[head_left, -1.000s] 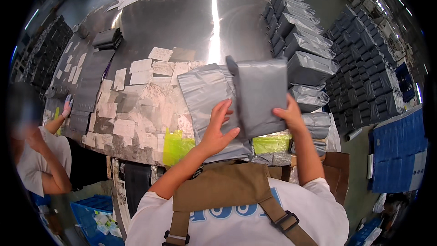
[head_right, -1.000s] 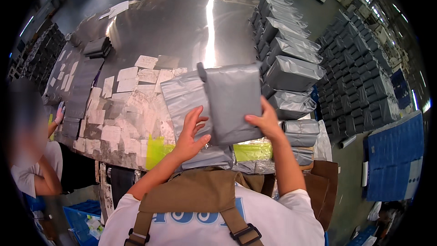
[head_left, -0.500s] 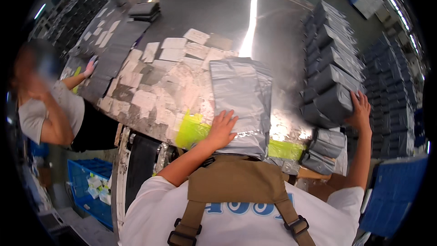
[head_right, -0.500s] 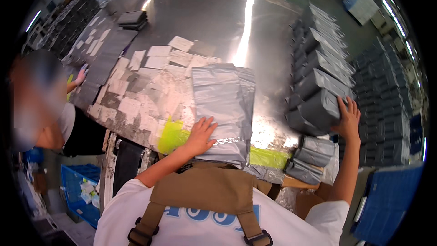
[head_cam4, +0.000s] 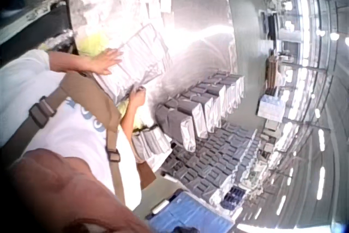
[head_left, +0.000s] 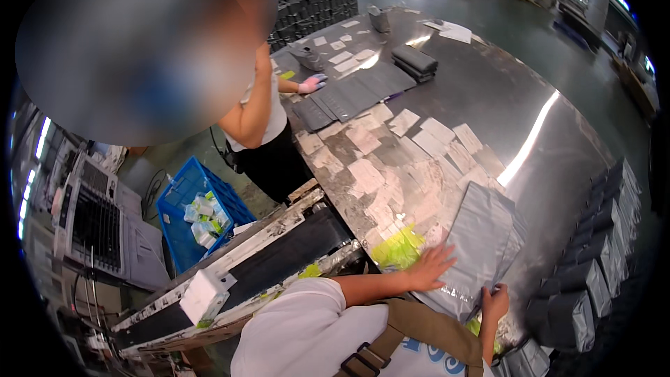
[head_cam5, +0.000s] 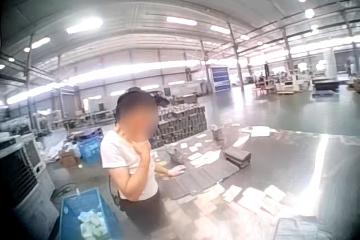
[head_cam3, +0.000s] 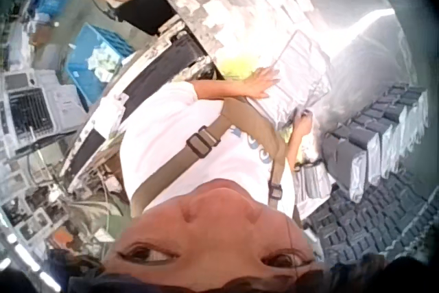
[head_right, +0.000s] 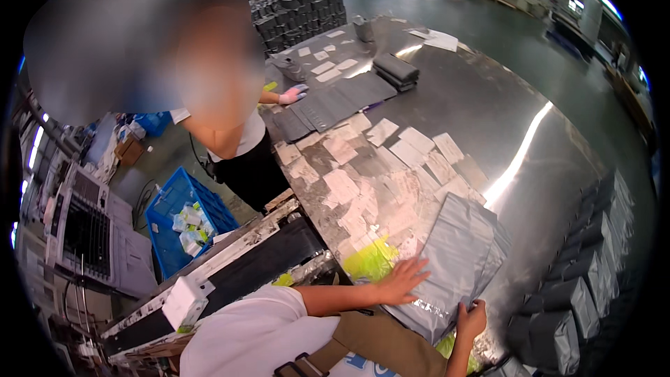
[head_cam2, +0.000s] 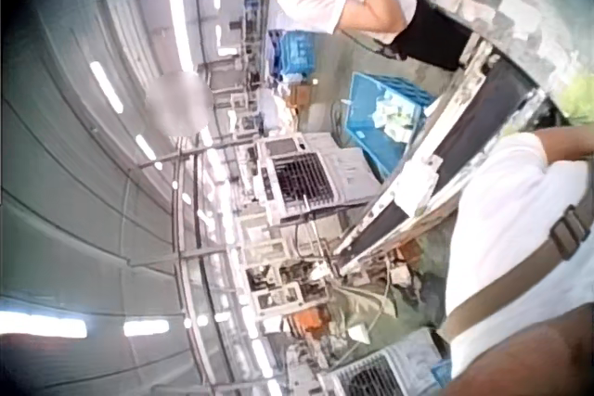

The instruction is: The person places rectangular items into shipping bags, removes an adhesive strip to seal them, and stacks the completed packages on a table or places them on a conveyor belt.

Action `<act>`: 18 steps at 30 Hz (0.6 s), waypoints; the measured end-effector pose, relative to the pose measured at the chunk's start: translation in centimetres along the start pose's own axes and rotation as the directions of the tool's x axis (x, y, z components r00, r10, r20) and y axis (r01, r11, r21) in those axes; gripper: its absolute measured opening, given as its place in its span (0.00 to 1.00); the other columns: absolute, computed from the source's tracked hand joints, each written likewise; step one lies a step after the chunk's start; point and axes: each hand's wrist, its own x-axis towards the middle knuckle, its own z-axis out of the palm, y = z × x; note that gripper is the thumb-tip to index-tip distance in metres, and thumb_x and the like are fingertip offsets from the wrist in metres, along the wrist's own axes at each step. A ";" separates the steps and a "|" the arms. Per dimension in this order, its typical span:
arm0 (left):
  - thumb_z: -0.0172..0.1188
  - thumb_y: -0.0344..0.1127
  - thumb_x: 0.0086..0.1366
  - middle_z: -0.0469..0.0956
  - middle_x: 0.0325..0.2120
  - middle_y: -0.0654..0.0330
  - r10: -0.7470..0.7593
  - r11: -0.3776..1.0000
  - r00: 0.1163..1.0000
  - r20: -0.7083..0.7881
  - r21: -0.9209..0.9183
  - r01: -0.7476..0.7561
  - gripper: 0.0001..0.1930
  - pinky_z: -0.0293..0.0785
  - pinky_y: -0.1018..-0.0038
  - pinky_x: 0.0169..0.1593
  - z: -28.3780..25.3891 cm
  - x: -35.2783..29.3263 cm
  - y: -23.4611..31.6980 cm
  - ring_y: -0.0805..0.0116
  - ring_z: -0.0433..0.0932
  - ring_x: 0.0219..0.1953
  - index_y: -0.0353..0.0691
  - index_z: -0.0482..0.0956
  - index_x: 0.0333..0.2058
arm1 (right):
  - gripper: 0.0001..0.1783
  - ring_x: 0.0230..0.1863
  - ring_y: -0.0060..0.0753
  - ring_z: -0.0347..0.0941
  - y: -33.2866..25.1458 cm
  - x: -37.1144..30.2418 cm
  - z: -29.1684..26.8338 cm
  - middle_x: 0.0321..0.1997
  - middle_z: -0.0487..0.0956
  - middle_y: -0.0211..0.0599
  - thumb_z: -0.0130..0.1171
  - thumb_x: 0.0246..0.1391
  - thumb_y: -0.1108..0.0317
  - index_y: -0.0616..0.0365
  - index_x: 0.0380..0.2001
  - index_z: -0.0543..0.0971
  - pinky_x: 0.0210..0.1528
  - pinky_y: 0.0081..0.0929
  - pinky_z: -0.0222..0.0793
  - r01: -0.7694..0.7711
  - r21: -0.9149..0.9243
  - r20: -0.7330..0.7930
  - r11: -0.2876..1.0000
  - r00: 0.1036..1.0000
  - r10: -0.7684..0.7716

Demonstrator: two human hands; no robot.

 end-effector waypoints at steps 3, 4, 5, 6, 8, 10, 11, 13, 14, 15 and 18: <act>0.69 0.50 0.52 0.42 0.70 0.48 0.122 0.992 0.974 0.188 0.008 -0.126 0.47 0.43 0.44 0.68 -0.5 -1.3 1.2 0.43 0.44 0.70 0.41 0.56 0.66 | 0.17 0.29 0.48 0.78 0.3 0.3 -0.5 0.23 0.80 0.40 0.72 0.39 0.59 0.56 0.29 0.78 0.34 0.42 0.72 0.075 -0.061 0.017 0.995 0.997 -0.074; 0.69 0.51 0.51 0.42 0.71 0.49 0.101 0.994 0.973 0.207 0.010 -0.106 0.48 0.43 0.43 0.68 -0.3 -1.4 1.3 0.44 0.44 0.71 0.41 0.56 0.67 | 0.17 0.29 0.47 0.78 0.3 0.5 -0.5 0.22 0.80 0.40 0.72 0.39 0.59 0.57 0.28 0.77 0.33 0.42 0.72 0.085 -0.043 0.017 0.995 0.996 -0.084; 0.69 0.52 0.51 0.41 0.71 0.49 0.083 0.996 0.970 0.228 0.011 -0.087 0.49 0.42 0.43 0.68 0.0 -1.4 1.3 0.45 0.43 0.71 0.42 0.55 0.67 | 0.16 0.28 0.47 0.78 0.4 0.6 -0.4 0.21 0.79 0.40 0.72 0.39 0.60 0.57 0.27 0.77 0.32 0.42 0.71 0.091 -0.024 0.017 0.996 0.996 -0.091; 0.70 0.53 0.50 0.41 0.71 0.50 0.067 0.998 0.965 0.253 0.005 -0.070 0.50 0.42 0.42 0.68 0.5 -1.4 1.6 0.45 0.42 0.72 0.42 0.55 0.67 | 0.16 0.27 0.47 0.77 0.9 0.4 -0.5 0.20 0.79 0.40 0.72 0.39 0.60 0.57 0.26 0.77 0.32 0.41 0.71 0.092 -0.010 0.019 0.996 0.996 -0.092; 0.70 0.54 0.49 0.40 0.71 0.49 0.046 0.999 0.959 0.280 0.012 -0.052 0.51 0.42 0.41 0.68 1.0 -0.9 1.2 0.45 0.41 0.72 0.43 0.54 0.67 | 0.15 0.26 0.47 0.76 1.2 0.5 -0.1 0.20 0.78 0.41 0.71 0.39 0.61 0.57 0.23 0.76 0.31 0.41 0.70 0.115 0.065 0.003 0.991 0.993 -0.116; 0.70 0.55 0.49 0.39 0.71 0.49 0.049 0.998 0.953 0.298 0.019 -0.057 0.52 0.42 0.41 0.68 2.0 -0.1 0.6 0.45 0.40 0.72 0.44 0.54 0.68 | 0.13 0.25 0.46 0.75 1.8 0.7 0.1 0.20 0.77 0.43 0.69 0.40 0.63 0.58 0.20 0.76 0.29 0.39 0.69 0.089 0.096 0.005 0.991 0.996 -0.090; 0.70 0.56 0.48 0.39 0.71 0.49 0.061 0.997 0.950 0.307 0.018 -0.070 0.52 0.42 0.41 0.68 2.6 0.4 0.3 0.45 0.39 0.72 0.44 0.54 0.68 | 0.12 0.24 0.45 0.75 2.2 1.4 0.8 0.19 0.77 0.43 0.68 0.41 0.63 0.58 0.19 0.77 0.29 0.38 0.69 0.102 0.152 -0.043 0.983 0.994 -0.097; 0.69 0.59 0.49 0.42 0.71 0.49 0.031 0.997 0.952 0.303 0.063 -0.052 0.52 0.42 0.39 0.67 1.9 2.1 0.2 0.45 0.40 0.72 0.46 0.55 0.68 | 0.15 0.23 0.43 0.75 2.3 3.6 1.0 0.19 0.78 0.44 0.67 0.43 0.58 0.59 0.20 0.78 0.28 0.37 0.69 0.101 0.277 0.007 0.956 0.994 -0.107; 0.68 0.60 0.49 0.43 0.71 0.49 0.042 0.996 0.970 0.239 0.061 -0.058 0.51 0.42 0.39 0.67 2.2 2.6 -0.3 0.44 0.41 0.72 0.45 0.56 0.67 | 0.15 0.23 0.42 0.76 2.9 5.1 1.7 0.20 0.78 0.44 0.68 0.44 0.58 0.59 0.20 0.78 0.29 0.37 0.69 0.113 0.270 0.017 0.956 0.992 -0.122; 0.68 0.60 0.49 0.44 0.71 0.49 0.037 0.996 0.976 0.213 0.067 -0.052 0.51 0.41 0.40 0.68 2.6 3.2 -0.9 0.44 0.42 0.72 0.44 0.57 0.67 | 0.15 0.22 0.22 0.71 2.1 5.9 1.3 0.18 0.78 0.34 0.68 0.48 0.62 0.63 0.22 0.79 0.27 0.29 0.67 0.095 0.293 0.034 0.952 0.993 -0.109; 0.68 0.57 0.52 0.47 0.69 0.46 0.049 0.998 0.984 0.170 0.028 -0.055 0.47 0.43 0.43 0.68 1.0 4.1 0.5 0.42 0.45 0.70 0.42 0.60 0.65 | 0.12 0.18 0.18 0.68 1.4 6.4 -0.2 0.18 0.76 0.27 0.68 0.49 0.65 0.60 0.21 0.77 0.22 0.21 0.63 -0.193 0.602 0.230 0.775 0.971 0.064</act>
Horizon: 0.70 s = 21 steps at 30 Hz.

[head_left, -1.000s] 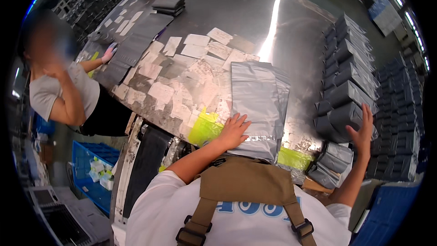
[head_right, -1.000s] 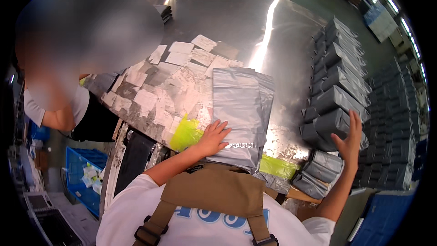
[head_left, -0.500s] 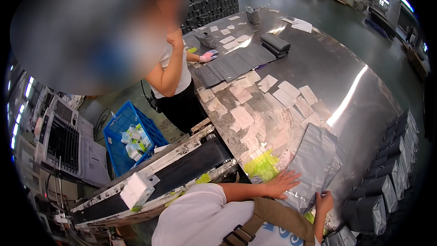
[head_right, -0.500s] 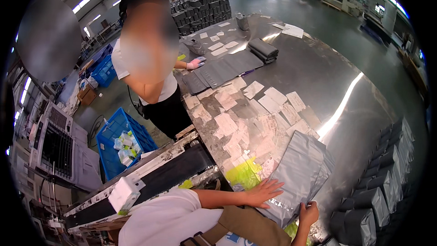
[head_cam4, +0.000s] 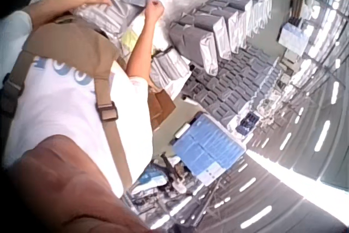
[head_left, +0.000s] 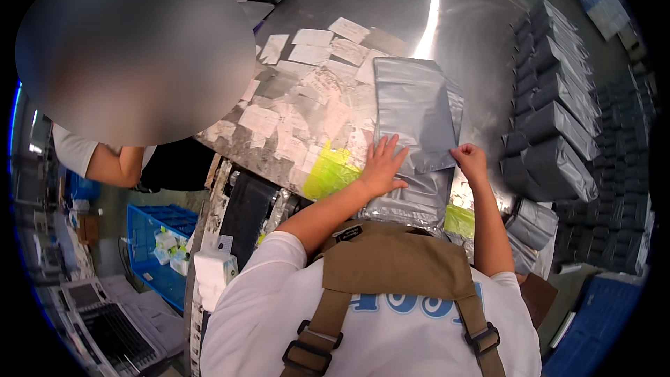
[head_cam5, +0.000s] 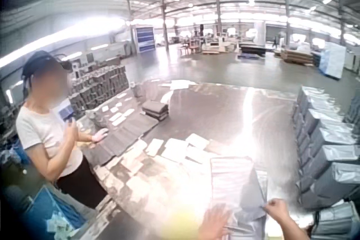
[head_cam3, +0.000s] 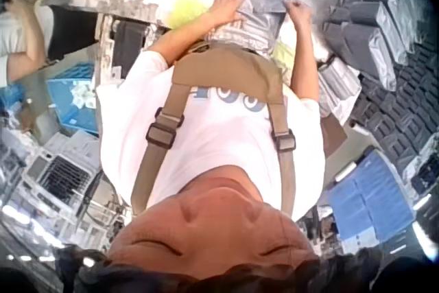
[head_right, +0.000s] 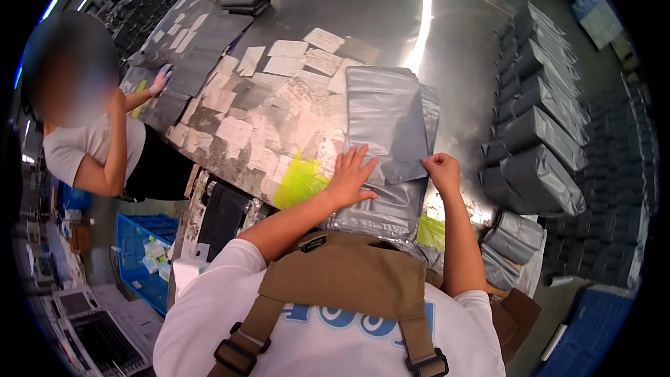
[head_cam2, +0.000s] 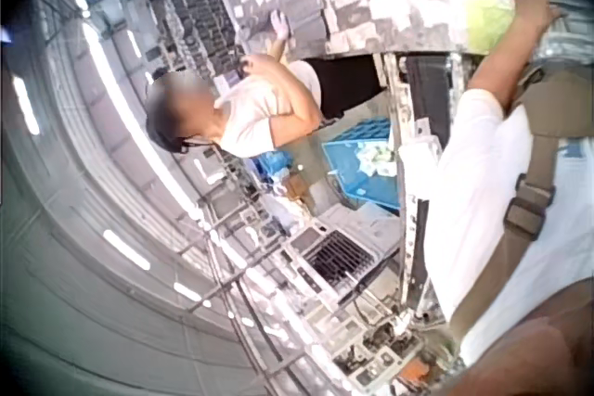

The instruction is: The person places rectangular items into shipping bags, removes an adhesive strip to seal them, and stacks the completed packages on a table or places them on a conveyor belt.

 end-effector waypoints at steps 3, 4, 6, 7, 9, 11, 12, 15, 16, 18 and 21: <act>0.68 0.53 0.54 0.50 0.67 0.45 0.101 0.990 0.988 -0.121 -0.082 -0.111 0.43 0.46 0.45 0.66 -1.5 -1.6 0.6 0.42 0.50 0.67 0.42 0.61 0.64 | 0.10 0.16 0.13 0.64 -2.6 -3.4 -0.5 0.18 0.74 0.22 0.67 0.51 0.68 0.58 0.22 0.77 0.19 0.15 0.58 -0.201 0.139 0.070 0.970 0.979 0.193; 0.68 0.52 0.54 0.51 0.67 0.45 0.051 0.993 0.986 -0.161 -0.099 -0.068 0.43 0.46 0.46 0.66 -1.5 -2.4 0.4 0.42 0.51 0.67 0.41 0.61 0.64 | 0.10 0.17 0.12 0.63 -2.2 -4.3 -0.1 0.17 0.73 0.22 0.67 0.51 0.68 0.58 0.22 0.77 0.20 0.15 0.57 -0.217 0.168 0.080 0.961 0.975 0.206; 0.68 0.49 0.54 0.53 0.66 0.44 -0.051 0.990 0.970 -0.238 -0.139 0.017 0.41 0.48 0.48 0.66 -1.3 -3.8 0.1 0.41 0.52 0.66 0.40 0.61 0.63 | 0.10 0.17 0.11 0.62 -0.7 -7.3 0.4 0.17 0.72 0.21 0.68 0.51 0.68 0.57 0.22 0.77 0.20 0.14 0.56 -0.249 0.225 0.103 0.942 0.967 0.232; 0.68 0.48 0.55 0.54 0.65 0.43 -0.136 0.972 0.950 -0.282 -0.222 0.074 0.40 0.50 0.50 0.65 -1.1 -4.1 -0.2 0.41 0.53 0.65 0.38 0.62 0.63 | 0.10 0.18 0.10 0.61 0.2 -8.7 0.8 0.17 0.72 0.20 0.68 0.51 0.68 0.57 0.22 0.77 0.20 0.14 0.56 -0.244 0.229 0.103 0.942 0.969 0.226; 0.66 0.45 0.57 0.57 0.63 0.42 -0.310 0.906 0.885 -0.346 -0.389 0.165 0.37 0.53 0.53 0.65 -0.7 -4.5 -0.8 0.40 0.56 0.63 0.35 0.63 0.61 | 0.10 0.20 0.10 0.61 2.5 -11.5 1.3 0.19 0.72 0.20 0.68 0.51 0.69 0.58 0.23 0.77 0.22 0.13 0.56 -0.242 0.209 0.089 0.948 0.970 0.228; 0.65 0.43 0.57 0.59 0.61 0.41 -0.209 0.897 0.944 -0.254 -0.434 0.081 0.36 0.56 0.55 0.64 -0.5 -4.7 -1.9 0.39 0.58 0.61 0.33 0.63 0.60 | 0.10 0.20 0.12 0.62 4.7 -13.2 1.4 0.18 0.72 0.21 0.69 0.49 0.68 0.58 0.23 0.76 0.24 0.15 0.59 -0.184 0.141 0.019 0.973 0.983 0.183; 0.65 0.42 0.57 0.60 0.60 0.41 -0.156 0.890 0.965 -0.212 -0.455 0.044 0.35 0.58 0.55 0.63 -1.2 -4.7 -2.0 0.39 0.59 0.61 0.32 0.63 0.59 | 0.11 0.20 0.13 0.63 5.1 -13.3 1.2 0.17 0.72 0.21 0.69 0.48 0.68 0.58 0.23 0.76 0.24 0.17 0.60 -0.142 0.080 -0.003 0.987 0.990 0.143; 0.63 0.40 0.59 0.61 0.59 0.39 -0.195 0.932 0.962 -0.192 -0.342 0.120 0.34 0.59 0.56 0.63 -2.4 -4.3 -0.8 0.40 0.60 0.60 0.30 0.61 0.60 | 0.23 0.30 0.32 0.73 5.3 -13.3 0.3 0.33 0.78 0.38 0.70 0.47 0.59 0.64 0.40 0.76 0.35 0.31 0.70 -0.028 -0.300 -0.156 0.953 0.987 -0.021; 0.62 0.40 0.59 0.60 0.59 0.39 -0.236 0.934 0.956 -0.176 -0.311 0.173 0.35 0.58 0.57 0.63 -2.3 -4.4 -0.5 0.41 0.59 0.60 0.30 0.60 0.61 | 0.27 0.33 0.37 0.75 3.4 -13.6 0.5 0.38 0.78 0.42 0.69 0.48 0.57 0.65 0.45 0.76 0.38 0.33 0.71 0.025 -0.364 -0.233 0.931 0.965 -0.117; 0.63 0.39 0.58 0.60 0.59 0.38 -0.279 0.933 0.950 -0.138 -0.275 0.234 0.37 0.58 0.56 0.63 -0.7 -3.8 -0.5 0.40 0.60 0.59 0.28 0.59 0.61 | 0.35 0.46 0.51 0.73 2.3 -13.8 0.7 0.51 0.72 0.53 0.65 0.51 0.55 0.66 0.56 0.69 0.46 0.40 0.71 -0.042 -0.409 -0.178 0.911 0.983 -0.034; 0.64 0.38 0.57 0.60 0.59 0.37 -0.289 0.918 0.947 -0.138 -0.321 0.234 0.38 0.58 0.56 0.64 0.1 -2.6 0.1 0.39 0.59 0.60 0.27 0.58 0.62 | 0.31 0.49 0.60 0.69 2.6 -13.6 3.1 0.49 0.69 0.58 0.61 0.54 0.59 0.68 0.56 0.68 0.48 0.43 0.70 0.059 -0.490 -0.113 0.870 0.985 -0.131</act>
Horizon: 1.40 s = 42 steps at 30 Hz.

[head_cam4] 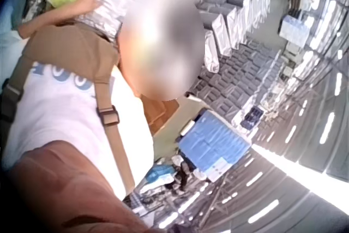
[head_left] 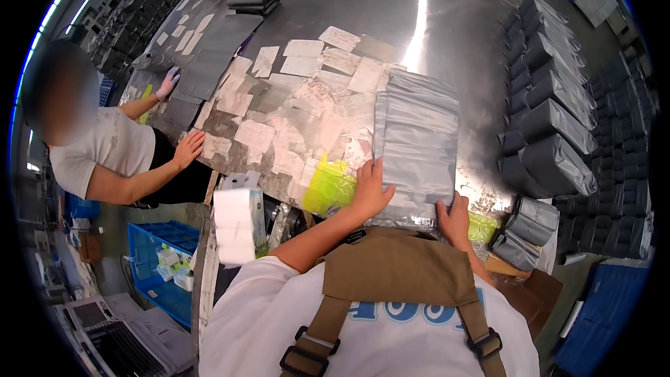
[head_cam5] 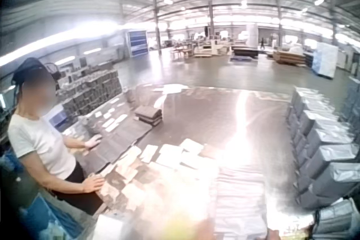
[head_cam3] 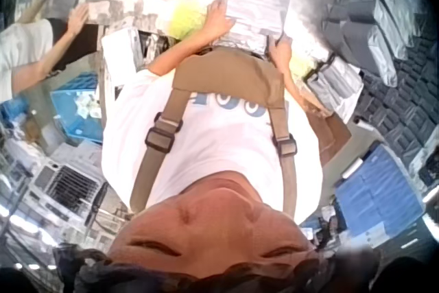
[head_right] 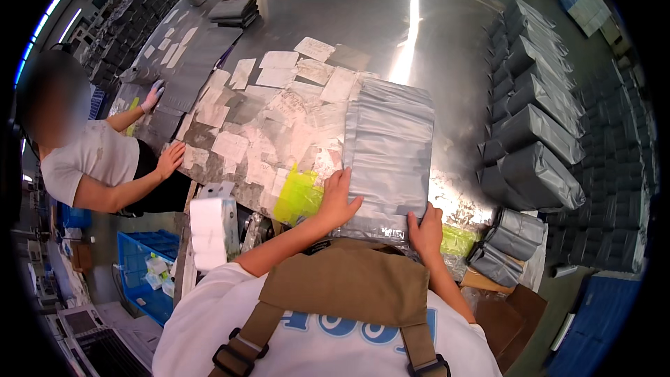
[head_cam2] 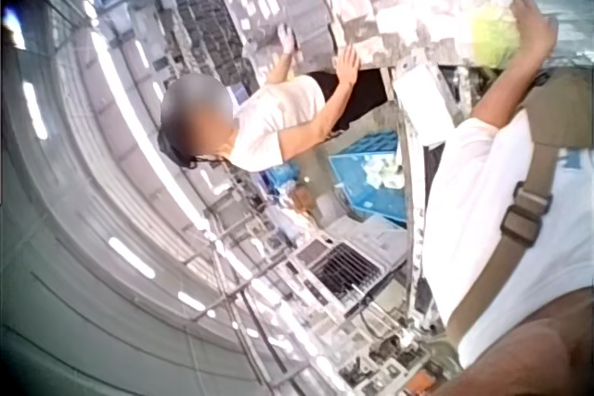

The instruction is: The person places rectangular items into shipping bags, removes an adhesive strip to seal them, and stacks the completed packages on a table or places them on a conveyor belt.

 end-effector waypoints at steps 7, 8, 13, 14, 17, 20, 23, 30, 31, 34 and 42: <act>0.64 0.35 0.56 0.60 0.62 0.41 0.115 0.992 0.980 -0.160 -0.039 -0.123 0.33 0.56 0.57 0.66 -3.9 3.1 -1.7 0.41 0.58 0.63 0.33 0.64 0.60 | 0.40 0.47 0.56 0.74 0.3 3.8 0.9 0.50 0.72 0.55 0.68 0.47 0.52 0.66 0.57 0.67 0.47 0.44 0.71 0.006 -0.159 -0.003 0.987 1.000 -0.007; 0.64 0.34 0.57 0.60 0.62 0.42 0.127 0.991 0.974 -0.190 -0.005 -0.131 0.32 0.56 0.57 0.66 -6.4 2.9 -1.5 0.42 0.58 0.64 0.34 0.66 0.60 | 0.45 0.48 0.49 0.75 -1.2 3.5 -0.5 0.51 0.73 0.53 0.68 0.47 0.49 0.68 0.60 0.64 0.49 0.41 0.70 -0.129 -0.109 -0.004 0.986 0.992 0.130; 0.63 0.34 0.57 0.74 0.51 0.42 -0.119 0.764 0.719 -0.685 0.399 0.507 0.25 0.66 0.58 0.59 -23.0 -4.6 -12.7 0.44 0.71 0.54 0.32 0.72 0.53 | 0.25 0.40 0.35 0.72 -0.1 3.0 -2.9 0.49 0.72 0.42 0.62 0.54 0.69 0.62 0.55 0.70 0.44 0.32 0.70 0.198 0.202 -0.212 0.959 0.965 -0.155; 0.64 0.37 0.58 0.78 0.44 0.45 -0.396 0.781 0.710 -0.582 0.194 0.594 0.22 0.70 0.60 0.53 -25.1 -5.9 -14.1 0.49 0.75 0.46 0.32 0.75 0.49 | 0.23 0.40 0.34 0.72 -1.0 3.1 -2.4 0.49 0.72 0.41 0.61 0.54 0.71 0.61 0.53 0.71 0.43 0.29 0.70 0.216 0.289 -0.173 0.933 0.970 -0.171; 0.65 0.43 0.61 0.82 0.32 0.53 -0.680 0.731 0.637 -0.363 -0.271 0.626 0.19 0.74 0.67 0.39 -23.8 -7.2 -19.1 0.63 0.78 0.31 0.32 0.80 0.42 | 0.19 0.39 0.31 0.73 -5.7 4.1 -0.3 0.46 0.73 0.39 0.61 0.51 0.77 0.59 0.48 0.75 0.41 0.26 0.70 0.320 0.434 -0.077 0.842 0.944 -0.320; 0.65 0.43 0.62 0.82 0.28 0.59 -0.645 0.754 0.662 -0.382 -0.462 0.467 0.18 0.72 0.73 0.34 -20.9 -5.5 -18.5 0.74 0.76 0.28 0.31 0.82 0.39 | 0.20 0.44 0.33 0.73 -11.6 4.2 1.3 0.48 0.73 0.40 0.61 0.51 0.76 0.61 0.49 0.74 0.44 0.27 0.70 0.361 0.567 0.068 0.740 0.875 -0.480; 0.64 0.37 0.62 0.82 0.29 0.59 -0.504 0.784 0.755 -0.420 -0.589 0.196 0.15 0.73 0.74 0.34 -17.3 -2.0 -10.2 0.75 0.76 0.28 0.30 0.81 0.42 | 0.41 0.60 0.38 0.67 -15.1 4.3 2.5 0.65 0.66 0.43 0.63 0.54 0.68 0.55 0.68 0.57 0.58 0.37 0.65 0.222 0.697 0.182 0.682 0.865 -0.467; 0.62 0.26 0.61 0.78 0.43 0.57 -0.054 0.784 0.947 -0.317 -0.601 -0.157 0.14 0.73 0.74 0.48 -8.0 -0.7 3.6 0.68 0.75 0.48 0.32 0.78 0.46 | 0.38 0.55 0.33 0.71 -11.8 5.1 -2.5 0.59 0.71 0.45 0.61 0.56 0.71 0.61 0.67 0.57 0.55 0.26 0.69 0.025 0.829 -0.017 0.559 1.000 -0.020; 0.62 0.25 0.59 0.78 0.42 0.57 0.131 0.901 0.920 -0.368 -0.343 -0.266 0.13 0.73 0.73 0.48 -7.2 0.1 3.2 0.64 0.74 0.48 0.32 0.79 0.44 | 0.34 0.51 0.30 0.72 -8.7 5.0 -3.3 0.58 0.72 0.43 0.59 0.58 0.71 0.62 0.66 0.59 0.51 0.24 0.72 -0.017 0.867 -0.019 0.498 0.998 0.067; 0.63 0.24 0.52 0.76 0.38 0.56 0.523 0.848 0.832 -0.186 0.015 -0.530 0.13 0.73 0.67 0.47 -4.1 1.7 0.8 0.56 0.73 0.43 0.33 0.79 0.38 | 0.32 0.54 0.29 0.69 -3.4 2.7 -5.1 0.59 0.71 0.41 0.57 0.61 0.69 0.63 0.66 0.59 0.56 0.24 0.65 -0.037 0.871 -0.100 0.490 0.963 0.252; 0.59 0.29 0.51 0.77 0.36 0.55 0.594 0.700 0.731 0.336 0.232 -0.675 0.09 0.74 0.66 0.44 -1.1 5.8 -2.7 0.55 0.74 0.42 0.34 0.79 0.32 | 0.39 0.63 0.35 0.62 -4.0 -6.0 -2.5 0.64 0.66 0.46 0.62 0.55 0.72 0.65 0.66 0.56 0.65 0.30 0.55 -0.067 0.817 -0.067 0.573 0.976 0.209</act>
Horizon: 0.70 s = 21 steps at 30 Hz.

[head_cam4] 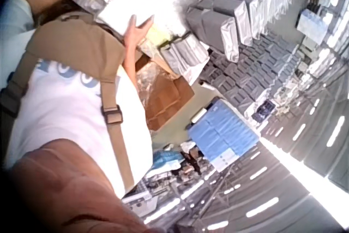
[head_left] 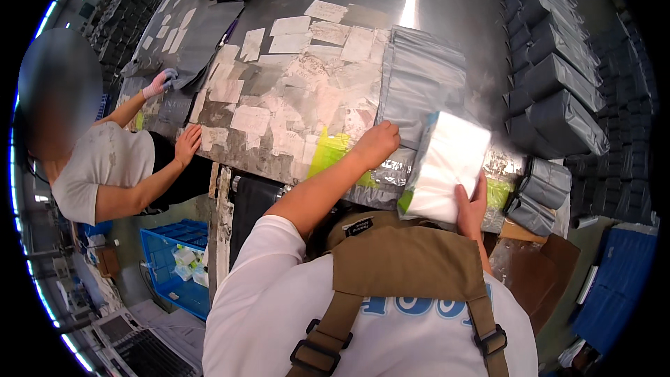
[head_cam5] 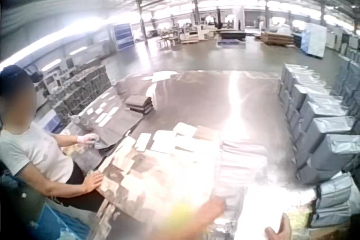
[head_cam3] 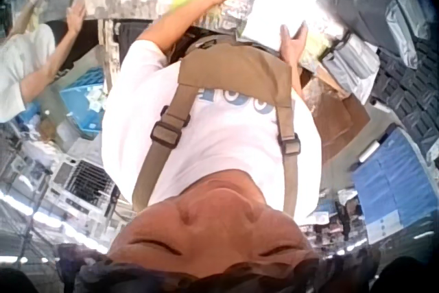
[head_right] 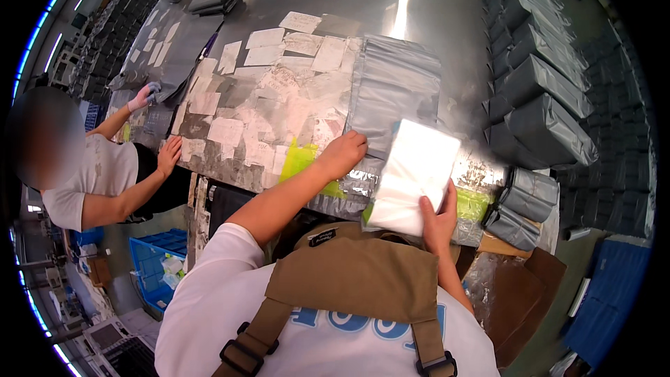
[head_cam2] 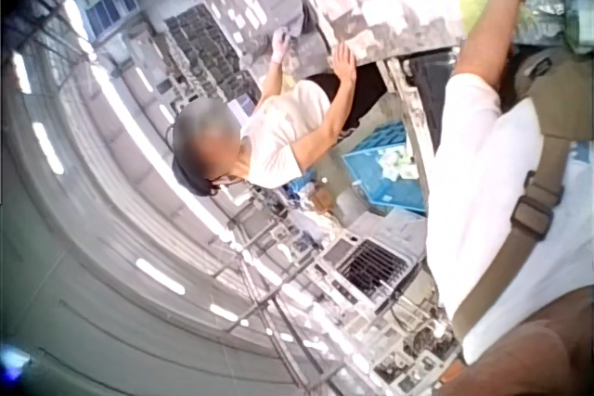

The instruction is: The person places rectangular items into shipping bags, removes an adhesive strip to seal them, and stacks the completed packages on a table or places them on a conveyor belt.

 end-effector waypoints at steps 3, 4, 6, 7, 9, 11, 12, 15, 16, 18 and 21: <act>0.58 0.27 0.52 0.77 0.36 0.55 0.016 0.994 0.996 -0.091 -0.109 -0.026 0.06 0.75 0.65 0.43 -0.1 -0.2 -0.8 0.54 0.75 0.42 0.35 0.78 0.31 | 0.42 0.63 0.36 0.63 0.1 -1.9 2.2 0.63 0.65 0.48 0.63 0.53 0.73 0.65 0.66 0.54 0.65 0.32 0.57 -0.035 0.067 0.082 0.997 0.996 0.030; 0.58 0.26 0.52 0.78 0.36 0.55 -0.029 0.987 0.994 -0.102 -0.163 0.012 0.06 0.75 0.65 0.44 -0.1 -0.1 -1.1 0.53 0.75 0.41 0.35 0.79 0.31 | 0.42 0.63 0.36 0.63 0.7 -2.5 2.4 0.64 0.65 0.48 0.63 0.53 0.74 0.65 0.66 0.54 0.65 0.32 0.57 -0.062 0.011 0.114 0.998 0.992 0.060; 0.59 0.25 0.52 0.78 0.35 0.55 -0.121 0.957 0.986 -0.112 -0.275 0.087 0.06 0.74 0.64 0.44 0.1 0.3 -1.6 0.52 0.75 0.41 0.36 0.80 0.31 | 0.42 0.63 0.36 0.63 1.4 -3.3 2.9 0.63 0.66 0.47 0.64 0.52 0.72 0.64 0.66 0.54 0.64 0.32 0.59 -0.117 -0.041 0.194 0.992 0.973 0.123; 0.60 0.25 0.51 0.78 0.35 0.55 -0.168 0.935 0.980 -0.111 -0.334 0.122 0.06 0.74 0.63 0.45 0.1 0.5 -1.7 0.51 0.75 0.40 0.36 0.80 0.31 | 0.40 0.60 0.36 0.68 1.7 -3.2 2.8 0.59 0.71 0.49 0.65 0.53 0.68 0.64 0.65 0.58 0.62 0.31 0.62 -0.164 -0.159 0.207 0.974 0.959 0.195; 0.62 0.24 0.50 0.77 0.30 0.53 -0.132 0.914 0.982 -0.135 -0.401 0.068 0.04 0.72 0.60 0.43 0.1 0.6 -1.8 0.48 0.74 0.37 0.35 0.78 0.27 | 0.30 0.53 0.40 0.74 1.7 -2.6 1.9 0.52 0.77 0.48 0.66 0.53 0.64 0.63 0.57 0.71 0.55 0.30 0.68 -0.084 -0.426 0.240 0.901 0.949 0.202; 0.61 0.24 0.51 0.77 0.30 0.53 -0.189 0.897 0.972 -0.139 -0.428 0.113 0.03 0.72 0.60 0.43 -0.2 0.6 -1.7 0.48 0.75 0.37 0.36 0.78 0.27 | 0.20 0.46 0.45 0.76 0.4 -0.3 0.1 0.45 0.79 0.44 0.66 0.51 0.64 0.61 0.46 0.79 0.46 0.32 0.72 0.133 -0.690 0.288 0.712 0.952 0.102; 0.61 0.24 0.54 0.79 0.34 0.54 -0.215 0.900 0.974 -0.075 -0.403 0.168 0.07 0.74 0.64 0.44 -0.4 0.6 -2.0 0.52 0.77 0.39 0.37 0.82 0.33 | 0.14 0.39 0.44 0.75 -2.1 0.6 1.3 0.38 0.77 0.38 0.67 0.48 0.66 0.58 0.39 0.82 0.38 0.34 0.72 0.035 -0.716 0.099 0.698 0.994 0.052; 0.62 0.26 0.56 0.79 0.33 0.54 -0.388 0.780 0.920 0.055 -0.512 0.360 0.06 0.75 0.66 0.42 -1.5 1.5 -1.4 0.54 0.78 0.37 0.37 0.83 0.33 | 0.13 0.34 0.40 0.71 -2.6 5.3 2.9 0.31 0.74 0.35 0.66 0.41 0.72 0.56 0.35 0.83 0.35 0.36 0.67 0.480 -0.823 0.324 0.304 0.836 -0.443; 0.63 0.27 0.56 0.79 0.32 0.54 -0.401 0.776 0.914 0.065 -0.506 0.376 0.06 0.75 0.68 0.39 -1.4 1.9 -1.7 0.56 0.79 0.34 0.37 0.83 0.33 | 0.12 0.34 0.41 0.70 -1.4 7.0 3.0 0.31 0.74 0.35 0.66 0.41 0.72 0.56 0.34 0.83 0.35 0.37 0.67 0.521 -0.823 0.385 0.229 0.806 -0.450; 0.64 0.28 0.56 0.79 0.31 0.55 -0.422 0.769 0.906 0.016 -0.523 0.367 0.05 0.75 0.68 0.38 -1.4 2.0 -1.6 0.57 0.79 0.33 0.37 0.83 0.32 | 0.09 0.34 0.41 0.69 0.2 8.7 3.1 0.30 0.73 0.35 0.65 0.41 0.72 0.56 0.30 0.81 0.36 0.37 0.65 0.553 -0.817 0.436 0.165 0.778 -0.452; 0.65 0.28 0.56 0.77 0.28 0.57 -0.442 0.808 0.886 -0.142 -0.492 0.324 0.05 0.74 0.70 0.35 -1.4 1.3 -0.7 0.60 0.78 0.29 0.37 0.83 0.32 | 0.04 0.34 0.42 0.69 0.5 9.3 3.1 0.29 0.72 0.35 0.63 0.41 0.71 0.56 0.25 0.79 0.36 0.37 0.64 0.526 -0.824 0.385 0.211 0.793 -0.473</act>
